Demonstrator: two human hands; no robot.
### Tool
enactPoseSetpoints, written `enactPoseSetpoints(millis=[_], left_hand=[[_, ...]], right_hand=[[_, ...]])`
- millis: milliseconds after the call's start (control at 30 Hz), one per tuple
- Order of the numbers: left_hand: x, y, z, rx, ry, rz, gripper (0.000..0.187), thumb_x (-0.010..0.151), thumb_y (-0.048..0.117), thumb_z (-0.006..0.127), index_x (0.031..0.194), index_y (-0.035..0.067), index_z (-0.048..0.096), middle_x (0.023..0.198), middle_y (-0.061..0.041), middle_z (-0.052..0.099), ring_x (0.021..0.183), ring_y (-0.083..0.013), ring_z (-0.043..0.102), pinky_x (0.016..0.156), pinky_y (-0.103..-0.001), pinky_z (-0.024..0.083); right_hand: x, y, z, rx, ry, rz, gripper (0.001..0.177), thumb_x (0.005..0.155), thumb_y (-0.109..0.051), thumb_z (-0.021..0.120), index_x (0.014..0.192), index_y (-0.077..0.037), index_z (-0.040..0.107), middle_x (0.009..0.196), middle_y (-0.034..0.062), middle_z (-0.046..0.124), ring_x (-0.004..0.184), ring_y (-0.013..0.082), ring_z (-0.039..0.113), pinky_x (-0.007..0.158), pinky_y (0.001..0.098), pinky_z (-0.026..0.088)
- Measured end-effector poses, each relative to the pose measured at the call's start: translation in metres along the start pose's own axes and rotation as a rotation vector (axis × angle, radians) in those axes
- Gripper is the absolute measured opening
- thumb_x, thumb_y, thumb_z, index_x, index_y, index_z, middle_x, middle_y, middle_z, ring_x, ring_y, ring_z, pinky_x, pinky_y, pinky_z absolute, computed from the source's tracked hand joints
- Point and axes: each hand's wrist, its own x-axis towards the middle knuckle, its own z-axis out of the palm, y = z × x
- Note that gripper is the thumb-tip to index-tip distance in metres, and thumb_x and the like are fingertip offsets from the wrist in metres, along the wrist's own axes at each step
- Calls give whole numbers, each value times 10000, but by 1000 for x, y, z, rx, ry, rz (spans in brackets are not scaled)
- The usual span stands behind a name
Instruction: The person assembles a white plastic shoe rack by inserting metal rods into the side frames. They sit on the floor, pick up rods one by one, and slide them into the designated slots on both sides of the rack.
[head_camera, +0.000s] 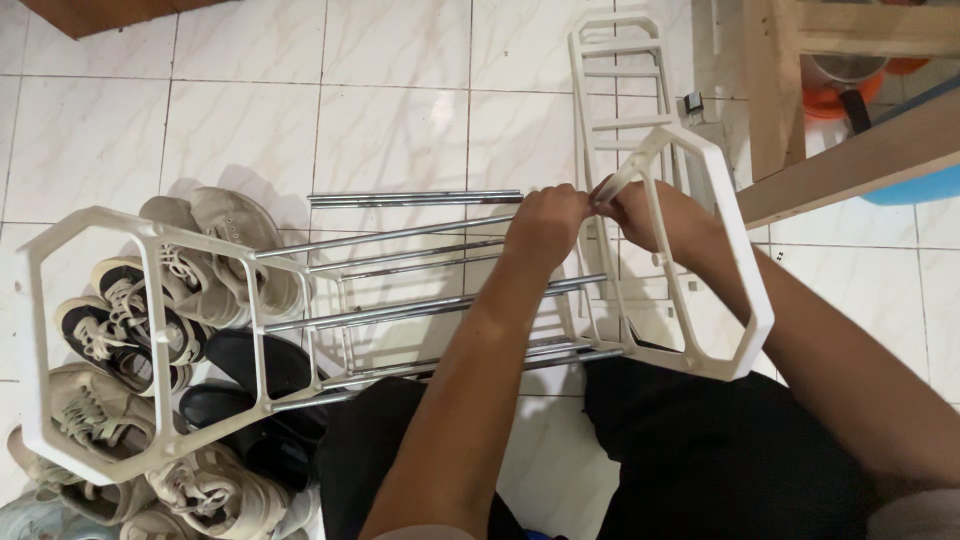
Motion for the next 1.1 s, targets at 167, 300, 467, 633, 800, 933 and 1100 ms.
enactPoseSetpoints(millis=[167,300,467,633,800,933,1100], left_hand=[[-6,-7,-29,146,-21,-32,250,881,338,688,834,93,686,750,-95,701,735,-296,691,703,-456,542],[-22,-27,-50,129,-138,-23,216,963,291,663,908,83,679,735,-112,718,709,-302,723,639,-455,564],[-18,-22,-39,71,-167,-69,161,963,256,630,898,110,652,730,-109,725,736,-319,734,632,-456,579],[-11,-22,-28,143,-327,-106,84,969,205,579,946,136,620,788,-78,734,782,-280,742,637,-426,585],[-10,-17,-28,199,-362,-80,111,976,244,579,954,135,587,790,-59,717,793,-245,732,643,-404,577],[-6,-14,-32,221,-411,-87,96,986,228,566,983,133,580,806,-63,712,780,-246,733,630,-399,579],[-2,-15,-31,219,-389,-101,39,931,176,586,948,145,601,787,-67,715,757,-256,733,602,-404,582]], right_hand=[[-8,-17,11,-309,-13,193,405,1065,-400,429,1209,-107,668,996,196,734,904,407,719,765,525,577],[-10,-12,22,-340,54,141,466,1085,-433,444,1098,-23,666,844,196,746,770,415,732,687,521,593],[-6,-4,29,-341,43,166,462,1011,-469,535,1039,-33,688,815,201,741,779,405,733,721,514,589],[1,5,41,-334,107,153,390,1015,-368,539,1091,-2,648,784,242,721,740,432,717,672,529,588],[1,17,46,-345,112,90,373,1057,-297,492,1098,59,598,742,252,709,706,441,703,642,518,588],[2,23,43,-336,89,61,362,1026,-305,513,1037,45,604,757,245,704,708,442,701,646,517,587],[5,22,41,-317,123,18,360,978,-274,534,1073,69,588,764,238,711,692,436,707,614,522,585]])
